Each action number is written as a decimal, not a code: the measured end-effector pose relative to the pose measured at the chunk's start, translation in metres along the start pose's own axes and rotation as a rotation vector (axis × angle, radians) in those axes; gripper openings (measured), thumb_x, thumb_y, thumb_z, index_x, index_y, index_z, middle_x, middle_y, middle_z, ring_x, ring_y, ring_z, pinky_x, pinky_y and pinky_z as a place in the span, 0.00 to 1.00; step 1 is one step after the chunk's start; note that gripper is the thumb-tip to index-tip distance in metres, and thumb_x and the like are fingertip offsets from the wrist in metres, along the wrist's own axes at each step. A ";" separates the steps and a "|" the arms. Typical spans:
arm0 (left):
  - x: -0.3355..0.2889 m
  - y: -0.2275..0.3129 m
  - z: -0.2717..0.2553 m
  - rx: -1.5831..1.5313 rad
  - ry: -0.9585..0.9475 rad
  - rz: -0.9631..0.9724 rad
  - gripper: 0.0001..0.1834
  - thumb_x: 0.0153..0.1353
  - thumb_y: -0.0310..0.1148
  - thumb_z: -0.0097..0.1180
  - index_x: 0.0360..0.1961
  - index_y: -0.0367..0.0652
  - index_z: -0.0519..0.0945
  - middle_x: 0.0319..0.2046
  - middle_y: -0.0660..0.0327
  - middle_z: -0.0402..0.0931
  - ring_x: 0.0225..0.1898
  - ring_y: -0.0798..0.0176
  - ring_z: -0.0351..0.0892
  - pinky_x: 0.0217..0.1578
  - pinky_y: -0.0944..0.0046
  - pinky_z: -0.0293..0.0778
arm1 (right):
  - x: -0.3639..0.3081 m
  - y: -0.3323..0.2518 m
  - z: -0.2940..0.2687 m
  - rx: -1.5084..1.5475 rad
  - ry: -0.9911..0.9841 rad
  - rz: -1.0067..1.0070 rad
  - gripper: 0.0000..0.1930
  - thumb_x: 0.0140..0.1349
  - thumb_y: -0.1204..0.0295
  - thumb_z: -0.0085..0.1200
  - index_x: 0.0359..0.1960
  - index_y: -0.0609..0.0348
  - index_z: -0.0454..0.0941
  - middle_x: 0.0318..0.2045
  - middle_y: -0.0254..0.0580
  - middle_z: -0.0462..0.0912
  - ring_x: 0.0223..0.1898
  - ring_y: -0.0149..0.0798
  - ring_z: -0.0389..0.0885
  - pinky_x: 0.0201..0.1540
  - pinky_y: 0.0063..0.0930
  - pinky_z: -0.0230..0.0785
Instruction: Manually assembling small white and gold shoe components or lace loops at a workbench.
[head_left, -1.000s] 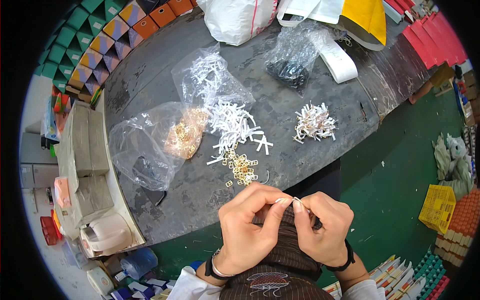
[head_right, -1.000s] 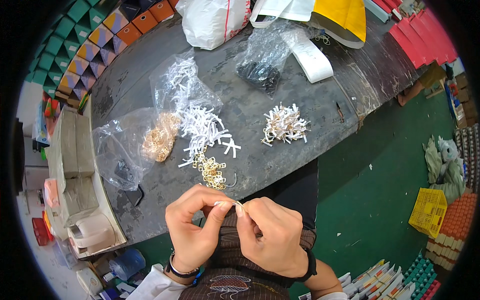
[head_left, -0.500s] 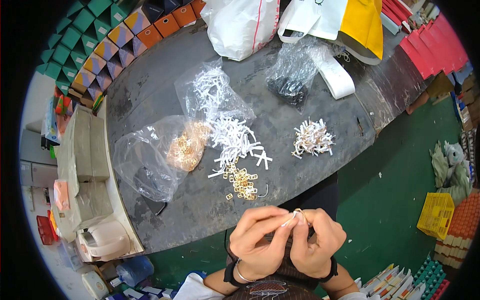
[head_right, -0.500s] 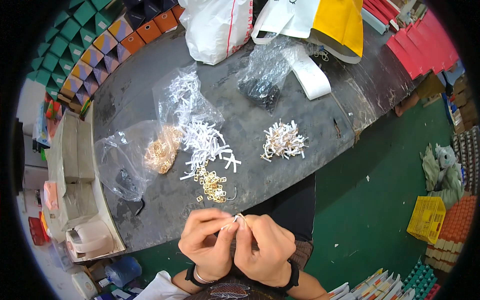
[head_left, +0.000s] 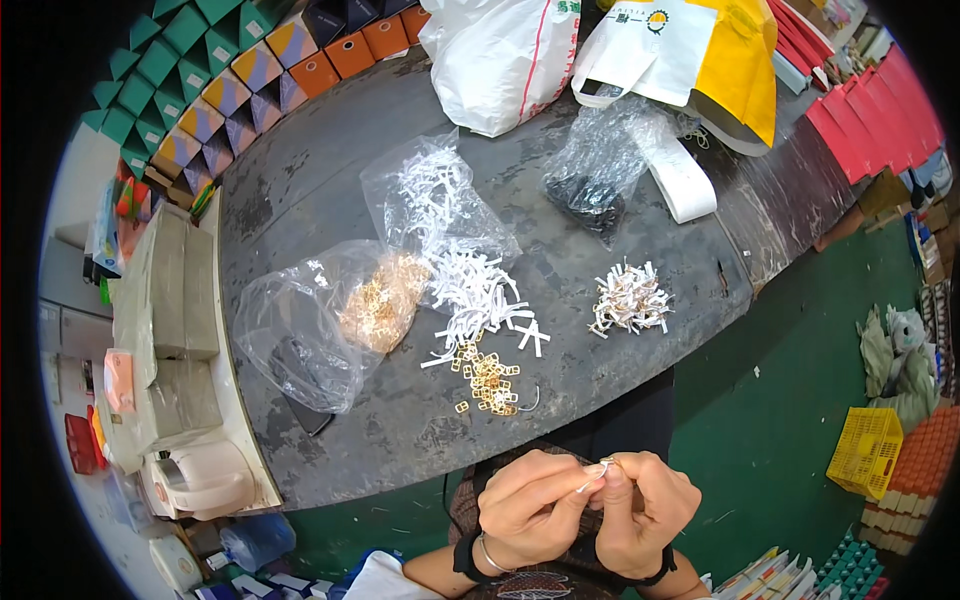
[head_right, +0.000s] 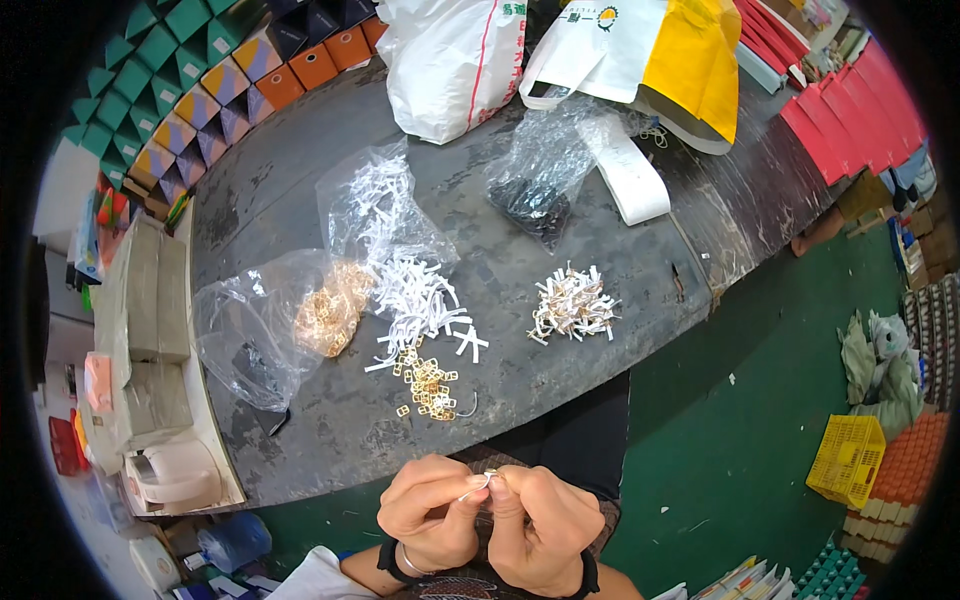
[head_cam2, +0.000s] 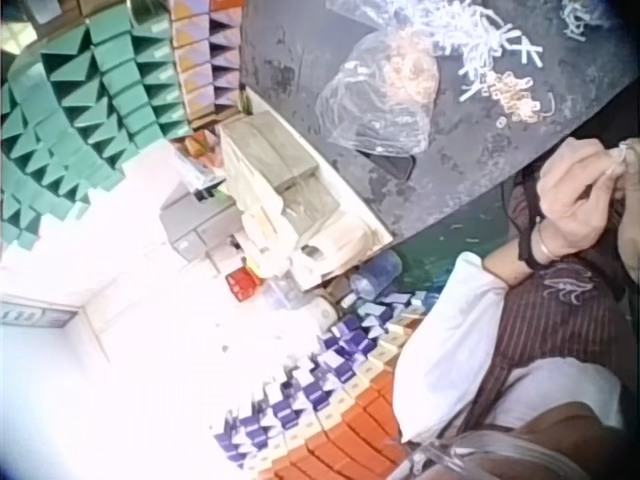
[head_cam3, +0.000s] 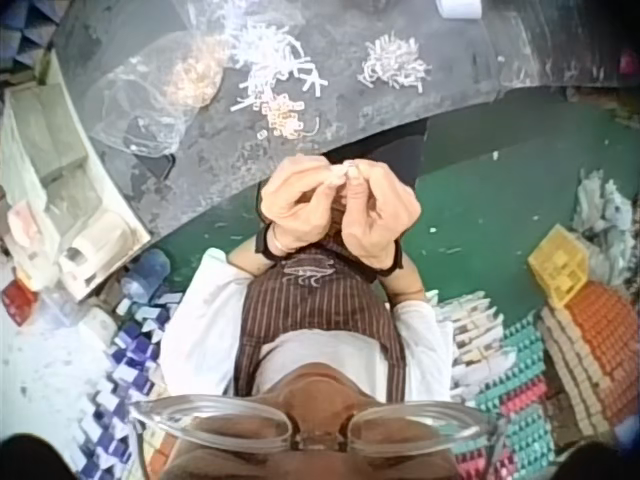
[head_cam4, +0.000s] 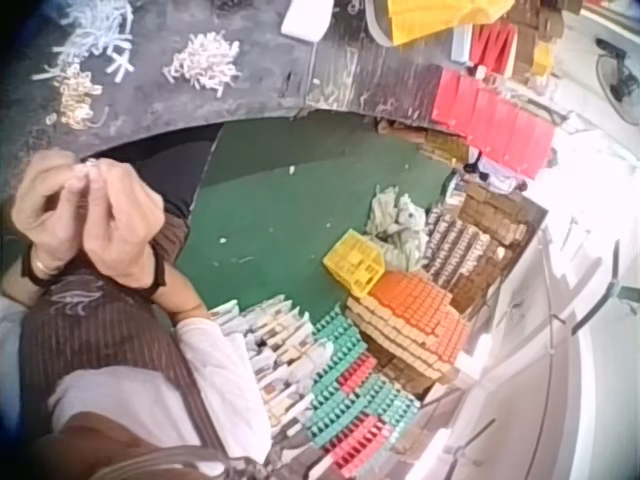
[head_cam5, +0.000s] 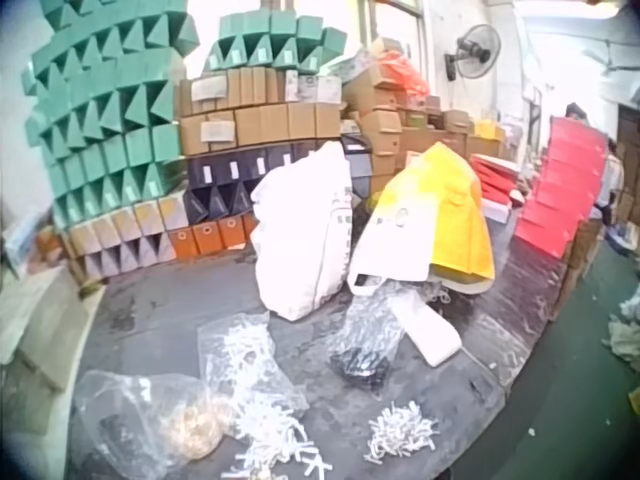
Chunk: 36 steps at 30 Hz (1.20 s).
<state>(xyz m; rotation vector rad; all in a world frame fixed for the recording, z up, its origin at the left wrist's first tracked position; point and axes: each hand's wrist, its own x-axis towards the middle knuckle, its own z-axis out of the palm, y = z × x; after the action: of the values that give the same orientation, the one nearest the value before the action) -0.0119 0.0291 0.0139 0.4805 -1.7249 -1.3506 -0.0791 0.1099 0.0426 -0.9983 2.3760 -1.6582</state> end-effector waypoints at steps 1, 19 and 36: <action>0.000 -0.001 0.000 -0.004 -0.005 0.008 0.05 0.48 0.23 0.66 0.28 0.36 0.83 0.24 0.56 0.77 0.20 0.65 0.75 0.21 0.70 0.68 | -0.001 0.000 0.000 0.011 -0.003 0.013 0.08 0.63 0.78 0.51 0.25 0.68 0.75 0.16 0.40 0.79 0.14 0.27 0.77 0.18 0.16 0.66; 0.037 -0.001 -0.025 -0.506 -0.292 -0.521 0.07 0.59 0.22 0.59 0.37 0.31 0.83 0.35 0.55 0.77 0.31 0.69 0.79 0.29 0.73 0.74 | 0.023 -0.003 -0.025 0.348 -0.308 0.392 0.07 0.61 0.76 0.55 0.29 0.68 0.80 0.17 0.39 0.81 0.18 0.25 0.79 0.21 0.15 0.69; 0.015 0.011 -0.013 -0.309 -0.139 -0.512 0.04 0.56 0.19 0.61 0.34 0.31 0.82 0.33 0.57 0.77 0.32 0.71 0.76 0.31 0.73 0.74 | 0.017 -0.002 -0.022 0.284 -0.195 0.265 0.08 0.54 0.80 0.63 0.34 0.70 0.78 0.28 0.45 0.83 0.29 0.30 0.85 0.30 0.19 0.76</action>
<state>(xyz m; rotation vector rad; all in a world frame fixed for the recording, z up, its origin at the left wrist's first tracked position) -0.0071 0.0144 0.0301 0.6916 -1.5146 -2.0193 -0.1005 0.1183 0.0579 -0.7234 1.9796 -1.6525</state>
